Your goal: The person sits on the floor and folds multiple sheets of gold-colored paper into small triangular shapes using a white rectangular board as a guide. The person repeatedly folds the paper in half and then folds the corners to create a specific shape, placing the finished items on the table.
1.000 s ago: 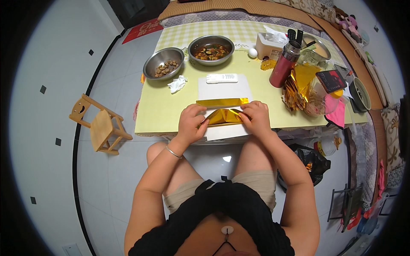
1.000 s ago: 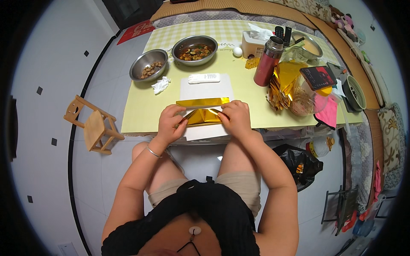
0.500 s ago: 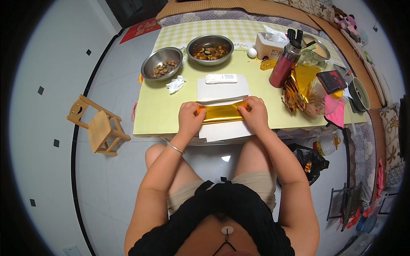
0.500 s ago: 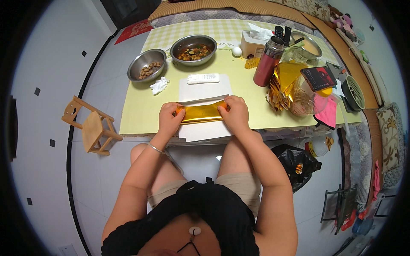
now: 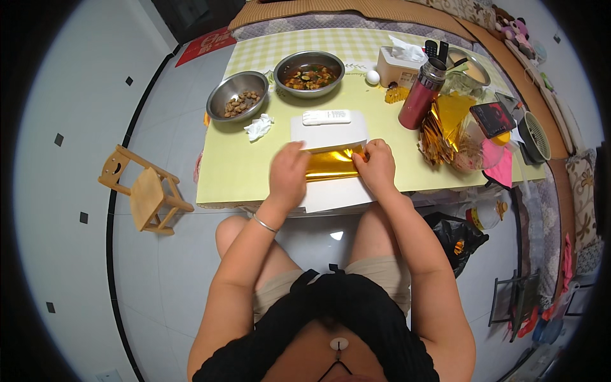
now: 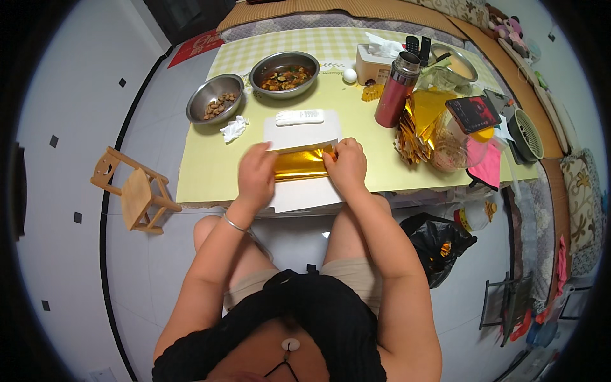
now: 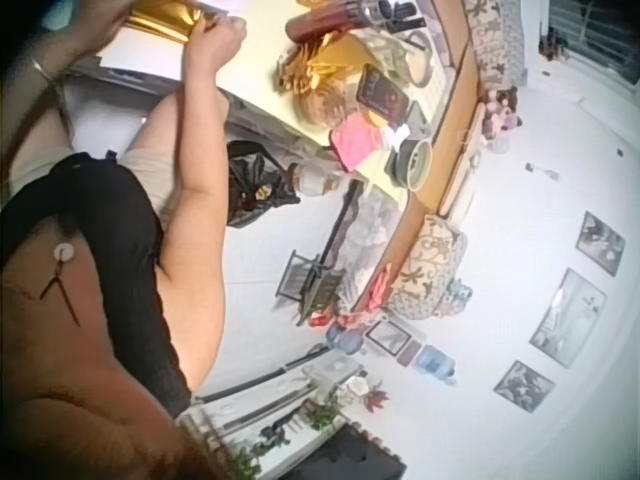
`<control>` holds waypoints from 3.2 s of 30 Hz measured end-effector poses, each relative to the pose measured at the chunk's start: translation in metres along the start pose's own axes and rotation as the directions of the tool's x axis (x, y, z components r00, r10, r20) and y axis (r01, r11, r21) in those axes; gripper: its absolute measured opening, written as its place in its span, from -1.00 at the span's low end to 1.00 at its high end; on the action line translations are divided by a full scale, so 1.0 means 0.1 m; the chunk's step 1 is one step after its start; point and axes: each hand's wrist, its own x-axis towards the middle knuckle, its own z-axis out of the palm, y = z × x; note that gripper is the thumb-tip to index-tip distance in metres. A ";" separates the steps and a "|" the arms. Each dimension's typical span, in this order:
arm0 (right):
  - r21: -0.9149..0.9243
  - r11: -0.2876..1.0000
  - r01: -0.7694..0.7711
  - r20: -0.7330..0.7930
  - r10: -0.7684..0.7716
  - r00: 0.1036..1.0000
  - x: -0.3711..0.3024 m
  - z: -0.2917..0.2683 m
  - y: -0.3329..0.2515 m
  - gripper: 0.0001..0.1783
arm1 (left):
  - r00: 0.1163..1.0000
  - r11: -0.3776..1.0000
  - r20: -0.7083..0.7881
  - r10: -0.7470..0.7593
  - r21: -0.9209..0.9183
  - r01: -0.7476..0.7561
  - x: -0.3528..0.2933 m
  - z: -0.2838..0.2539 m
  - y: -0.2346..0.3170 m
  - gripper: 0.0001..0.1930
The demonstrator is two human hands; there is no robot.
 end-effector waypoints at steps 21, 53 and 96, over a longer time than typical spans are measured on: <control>0.092 0.995 -0.035 -0.041 0.039 0.998 -0.01 0.04 0.10 -0.74 | 0.780 0.999 0.625 0.015 0.017 -0.032 -0.16 0.04 0.37 -0.12; -0.298 0.794 0.531 0.554 -0.309 0.773 -0.26 -0.24 0.00 -0.37 | 0.735 0.998 0.677 0.033 0.022 -0.065 -0.17 -0.21 0.43 0.01; 0.034 0.991 0.130 0.052 -0.132 0.990 -0.16 -0.10 0.01 -0.69 | 0.865 0.847 0.171 -0.471 -0.184 0.498 0.02 0.46 0.45 -0.79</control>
